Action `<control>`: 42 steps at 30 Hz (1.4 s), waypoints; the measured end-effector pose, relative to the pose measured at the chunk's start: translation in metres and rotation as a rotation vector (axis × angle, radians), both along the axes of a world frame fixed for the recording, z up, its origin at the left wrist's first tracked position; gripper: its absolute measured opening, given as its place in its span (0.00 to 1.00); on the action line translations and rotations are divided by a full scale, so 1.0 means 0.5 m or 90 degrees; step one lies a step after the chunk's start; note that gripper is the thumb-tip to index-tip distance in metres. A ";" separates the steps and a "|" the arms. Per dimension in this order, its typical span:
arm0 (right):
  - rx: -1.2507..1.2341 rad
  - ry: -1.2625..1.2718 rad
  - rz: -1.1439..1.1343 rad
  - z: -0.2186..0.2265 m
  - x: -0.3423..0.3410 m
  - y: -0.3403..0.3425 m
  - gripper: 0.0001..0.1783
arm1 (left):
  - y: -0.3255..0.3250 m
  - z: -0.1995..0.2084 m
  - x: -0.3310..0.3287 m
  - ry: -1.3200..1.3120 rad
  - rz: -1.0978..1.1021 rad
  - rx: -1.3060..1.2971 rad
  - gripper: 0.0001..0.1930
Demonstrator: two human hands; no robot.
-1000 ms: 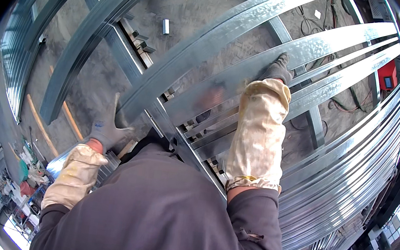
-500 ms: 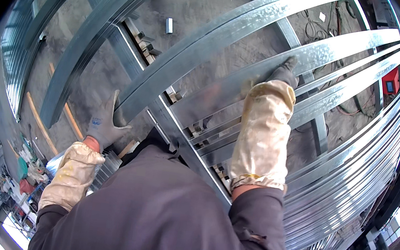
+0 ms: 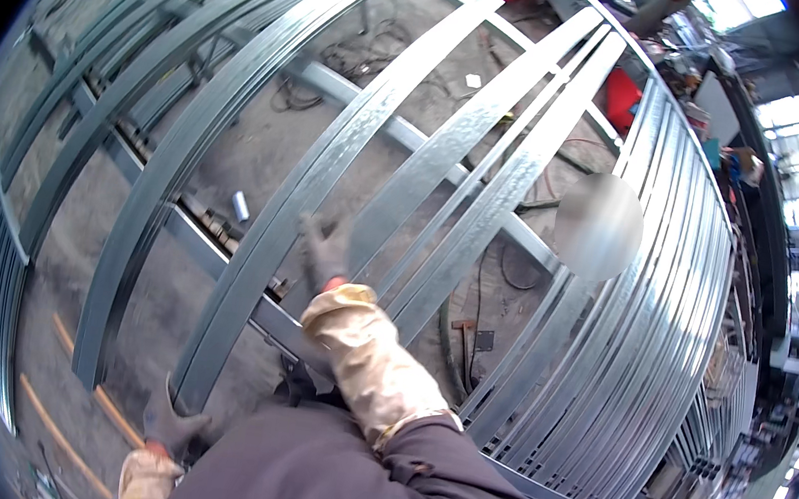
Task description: The person assembles a large metal frame structure by hand in a workshop. They repeatedly pick up long metal slats and fit them into a horizontal frame, adjusting their positions to align with existing components. The person also handles small metal brackets, placing them onto the frame structure.
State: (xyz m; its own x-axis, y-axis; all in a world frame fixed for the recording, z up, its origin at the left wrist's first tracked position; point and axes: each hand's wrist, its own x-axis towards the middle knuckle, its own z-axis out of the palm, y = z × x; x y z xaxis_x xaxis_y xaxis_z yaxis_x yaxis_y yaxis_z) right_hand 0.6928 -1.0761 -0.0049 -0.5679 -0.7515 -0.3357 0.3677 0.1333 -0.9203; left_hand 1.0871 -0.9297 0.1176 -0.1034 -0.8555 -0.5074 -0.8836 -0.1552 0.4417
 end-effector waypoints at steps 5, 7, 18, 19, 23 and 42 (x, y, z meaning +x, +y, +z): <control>0.029 -0.440 0.011 0.110 0.101 0.019 0.35 | 0.053 0.080 0.048 0.063 -0.176 -0.095 0.66; -0.006 -0.331 -0.038 0.101 0.129 0.038 0.33 | 0.078 0.040 0.118 0.063 -0.223 -0.144 0.67; 0.049 0.070 -0.265 0.156 -0.425 0.124 0.44 | 0.025 0.062 -0.180 0.207 -0.315 -0.039 0.35; 0.082 0.121 -0.321 0.175 -0.476 0.129 0.42 | 0.025 0.069 -0.228 0.228 -0.296 0.013 0.34; -0.040 0.010 -0.279 0.170 -0.684 0.186 0.34 | 0.043 0.086 -0.370 0.296 -0.263 0.120 0.34; 0.222 0.172 -0.206 -0.015 -1.224 0.182 0.43 | 0.133 -0.067 -0.684 0.339 -0.242 0.278 0.22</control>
State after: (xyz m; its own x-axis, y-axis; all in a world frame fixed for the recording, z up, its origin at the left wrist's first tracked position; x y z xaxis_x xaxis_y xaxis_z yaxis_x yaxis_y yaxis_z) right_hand 0.0809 -0.9851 -0.0126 -0.8521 -0.3942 -0.3444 0.1977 0.3668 -0.9090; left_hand 0.7450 -0.8630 0.0840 -0.6727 -0.4474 -0.5894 -0.5973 -0.1418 0.7894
